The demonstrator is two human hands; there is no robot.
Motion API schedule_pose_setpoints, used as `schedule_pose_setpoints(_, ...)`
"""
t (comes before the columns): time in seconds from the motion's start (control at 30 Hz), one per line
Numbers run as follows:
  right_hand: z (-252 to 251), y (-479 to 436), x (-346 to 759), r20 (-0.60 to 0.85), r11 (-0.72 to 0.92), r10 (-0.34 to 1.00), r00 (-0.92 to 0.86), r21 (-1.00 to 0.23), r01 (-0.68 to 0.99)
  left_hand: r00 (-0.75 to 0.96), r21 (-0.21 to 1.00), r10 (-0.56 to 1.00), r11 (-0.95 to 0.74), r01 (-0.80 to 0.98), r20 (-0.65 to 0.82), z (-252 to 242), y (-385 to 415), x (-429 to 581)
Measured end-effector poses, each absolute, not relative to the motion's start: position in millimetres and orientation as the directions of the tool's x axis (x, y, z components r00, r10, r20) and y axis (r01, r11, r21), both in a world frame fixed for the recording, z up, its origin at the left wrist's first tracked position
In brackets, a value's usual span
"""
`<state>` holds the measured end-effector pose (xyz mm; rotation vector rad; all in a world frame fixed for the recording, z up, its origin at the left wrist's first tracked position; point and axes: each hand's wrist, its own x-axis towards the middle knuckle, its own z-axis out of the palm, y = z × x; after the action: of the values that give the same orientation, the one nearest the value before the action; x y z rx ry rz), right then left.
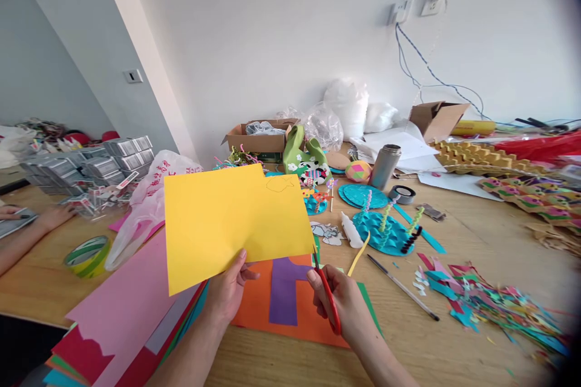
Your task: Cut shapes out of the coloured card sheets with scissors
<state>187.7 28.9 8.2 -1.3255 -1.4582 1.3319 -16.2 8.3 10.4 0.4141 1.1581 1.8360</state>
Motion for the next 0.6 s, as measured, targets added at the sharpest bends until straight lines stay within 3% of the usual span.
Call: schedule_pose_setpoints(0.6, 10.3, 33.6, 189.4, -0.166, -0.115, 0.965, -0.202, -0.964, 0.24, -0.537, 0.838, 0.824, -0.155, -0.522, -0.182, 10.3, 7.9, -16.4)
